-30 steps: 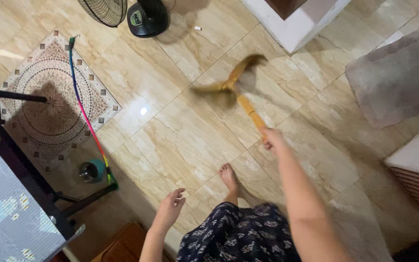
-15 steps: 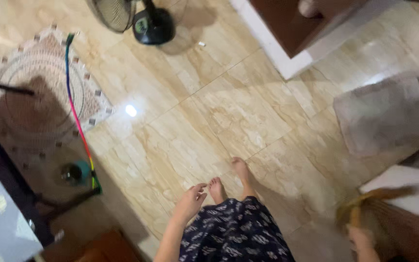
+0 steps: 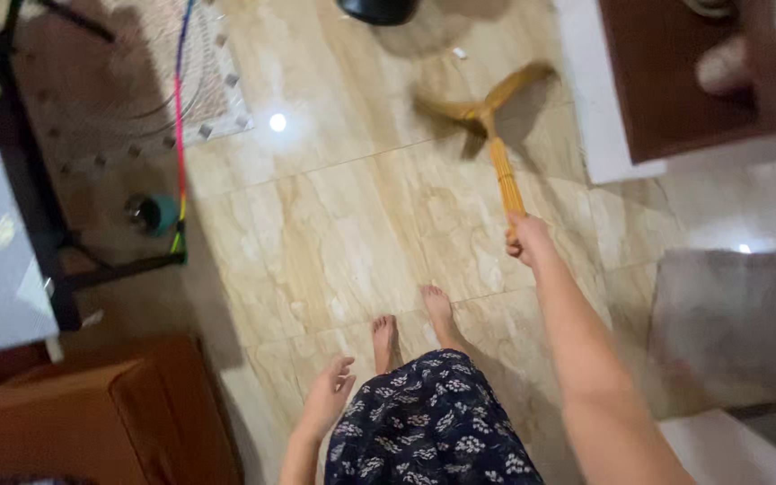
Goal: The person sweeps the floor with a broom, places a pillow on a seat, hangs a cord on a wire rack, places shampoo sachets on a bathroom shelf, and pours water into the toilet bowl using a dipper.
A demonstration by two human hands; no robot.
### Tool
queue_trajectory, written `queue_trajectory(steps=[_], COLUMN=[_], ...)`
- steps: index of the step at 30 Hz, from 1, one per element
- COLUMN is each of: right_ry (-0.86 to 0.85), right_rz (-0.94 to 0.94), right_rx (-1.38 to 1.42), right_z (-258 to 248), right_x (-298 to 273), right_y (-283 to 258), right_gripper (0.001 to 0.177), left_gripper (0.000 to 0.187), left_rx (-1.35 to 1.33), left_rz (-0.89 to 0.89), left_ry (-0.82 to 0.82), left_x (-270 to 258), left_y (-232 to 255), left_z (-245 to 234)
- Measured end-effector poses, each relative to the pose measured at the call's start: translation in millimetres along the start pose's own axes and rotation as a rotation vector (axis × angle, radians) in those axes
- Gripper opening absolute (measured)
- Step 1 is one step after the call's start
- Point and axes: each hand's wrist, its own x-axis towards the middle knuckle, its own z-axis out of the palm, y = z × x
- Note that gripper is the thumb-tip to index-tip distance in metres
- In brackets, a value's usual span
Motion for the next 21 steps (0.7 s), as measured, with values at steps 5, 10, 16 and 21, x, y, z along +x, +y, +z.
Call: queue_trajectory(steps=[5, 10, 16, 21], right_ry=[0.011, -0.74, -0.979, -0.792], right_rz=[-0.306, -0.558, -0.534, -0.607], right_rx=[-0.976, -1.233, -1.84, -1.966], right_z=[29.4, 43.4, 186.5, 185.4], right_x=[-89.2, -250.6, -270.2, -154.3], right_y=[72.2, 140.1, 220.8, 205.8], right_gripper=[0.035, 0.054, 0.038, 0.038], left_gripper=[0.041, 0.037, 0.039, 0.039], left_rx=[-0.151, -0.18, -0.301, -0.33], left_rz=[-0.082, 0.005, -0.061, -0.191], left_ry=[0.067, 0.222, 0.336, 0.43], left_x=[-10.7, -29.5, -63.1, -101.1], left_y=[0.2, 1.7, -8.4, -48.3], left_z=[23.8, 32.9, 26.0, 27.8])
